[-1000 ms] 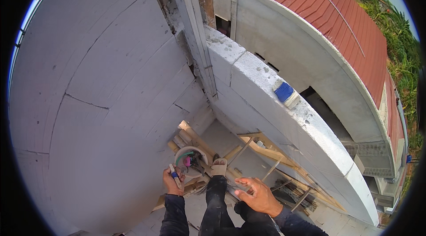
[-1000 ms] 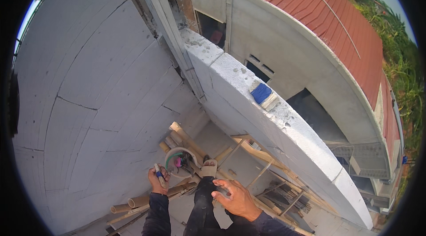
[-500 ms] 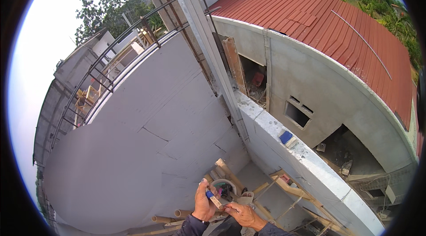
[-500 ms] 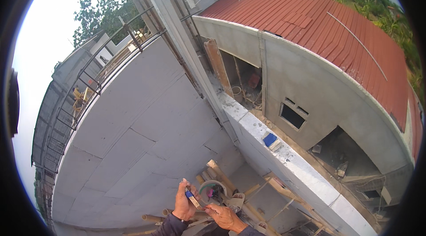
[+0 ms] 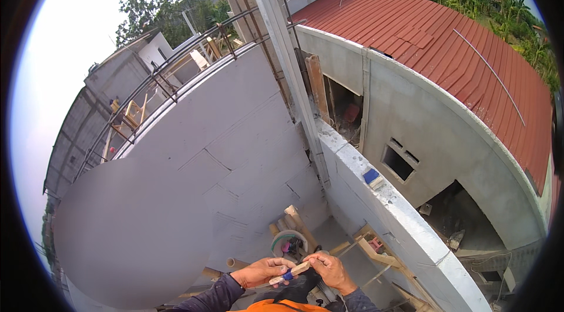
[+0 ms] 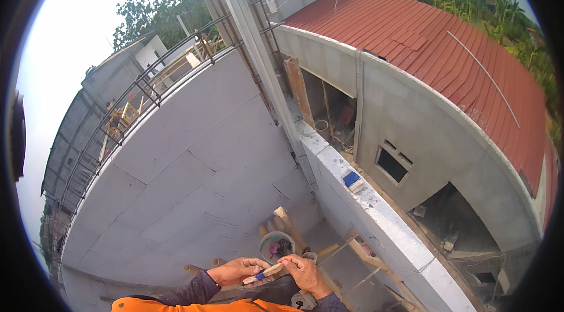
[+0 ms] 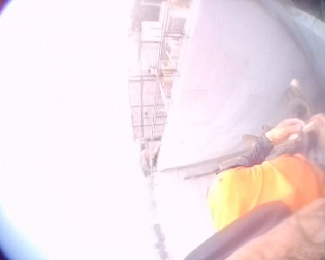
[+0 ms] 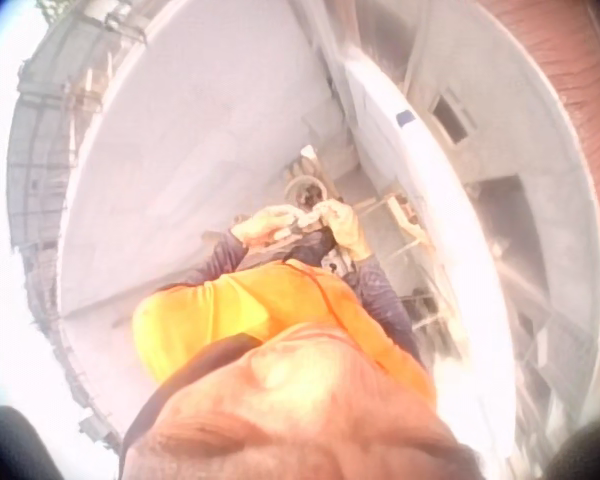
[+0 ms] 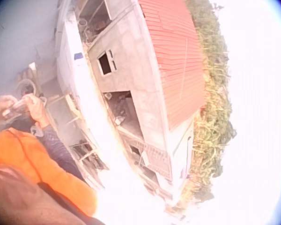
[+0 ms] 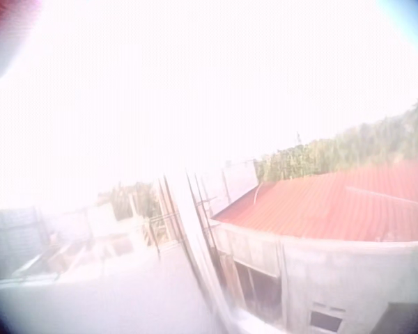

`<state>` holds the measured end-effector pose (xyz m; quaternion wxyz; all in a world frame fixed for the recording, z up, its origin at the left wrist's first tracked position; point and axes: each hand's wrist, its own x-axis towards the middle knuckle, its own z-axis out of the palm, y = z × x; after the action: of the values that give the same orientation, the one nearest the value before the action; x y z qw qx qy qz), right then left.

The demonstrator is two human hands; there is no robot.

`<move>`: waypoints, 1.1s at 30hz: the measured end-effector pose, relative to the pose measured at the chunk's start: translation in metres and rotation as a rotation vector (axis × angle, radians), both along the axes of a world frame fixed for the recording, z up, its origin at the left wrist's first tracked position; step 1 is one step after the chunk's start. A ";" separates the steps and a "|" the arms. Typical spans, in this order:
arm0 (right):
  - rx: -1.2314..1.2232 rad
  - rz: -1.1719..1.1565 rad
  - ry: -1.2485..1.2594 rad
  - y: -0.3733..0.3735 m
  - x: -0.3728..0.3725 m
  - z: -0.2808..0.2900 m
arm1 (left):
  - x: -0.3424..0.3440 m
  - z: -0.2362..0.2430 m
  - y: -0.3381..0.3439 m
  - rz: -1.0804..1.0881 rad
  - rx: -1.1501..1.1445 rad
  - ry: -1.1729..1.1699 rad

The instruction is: The person uses a small axe to chip at a concrete wall, then uses a tape measure and a level to position and align blocks on the structure.

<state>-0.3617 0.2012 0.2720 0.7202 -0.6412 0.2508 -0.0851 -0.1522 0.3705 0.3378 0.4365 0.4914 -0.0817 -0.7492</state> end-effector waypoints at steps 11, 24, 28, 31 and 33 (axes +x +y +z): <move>0.190 -0.037 0.045 0.026 -0.030 -0.031 | 0.006 0.012 0.001 -0.002 0.074 -0.084; 0.200 -0.206 -0.080 -0.012 -0.028 -0.024 | 0.028 0.097 -0.007 -0.896 0.055 -1.028; 0.072 -0.136 -0.016 -0.015 -0.028 -0.021 | 0.029 0.160 -0.021 -0.438 0.119 -0.860; 0.037 -0.146 -0.028 -0.017 -0.027 -0.022 | 0.038 0.179 -0.018 -0.328 0.118 -1.250; 0.034 -0.170 -0.054 -0.021 -0.027 -0.024 | 0.044 0.189 -0.015 -0.460 0.123 -1.476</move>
<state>-0.3891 0.1805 0.2481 0.7275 -0.6028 0.2864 -0.1591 -0.1086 0.3558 0.5267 0.0745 0.8574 -0.4095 -0.3028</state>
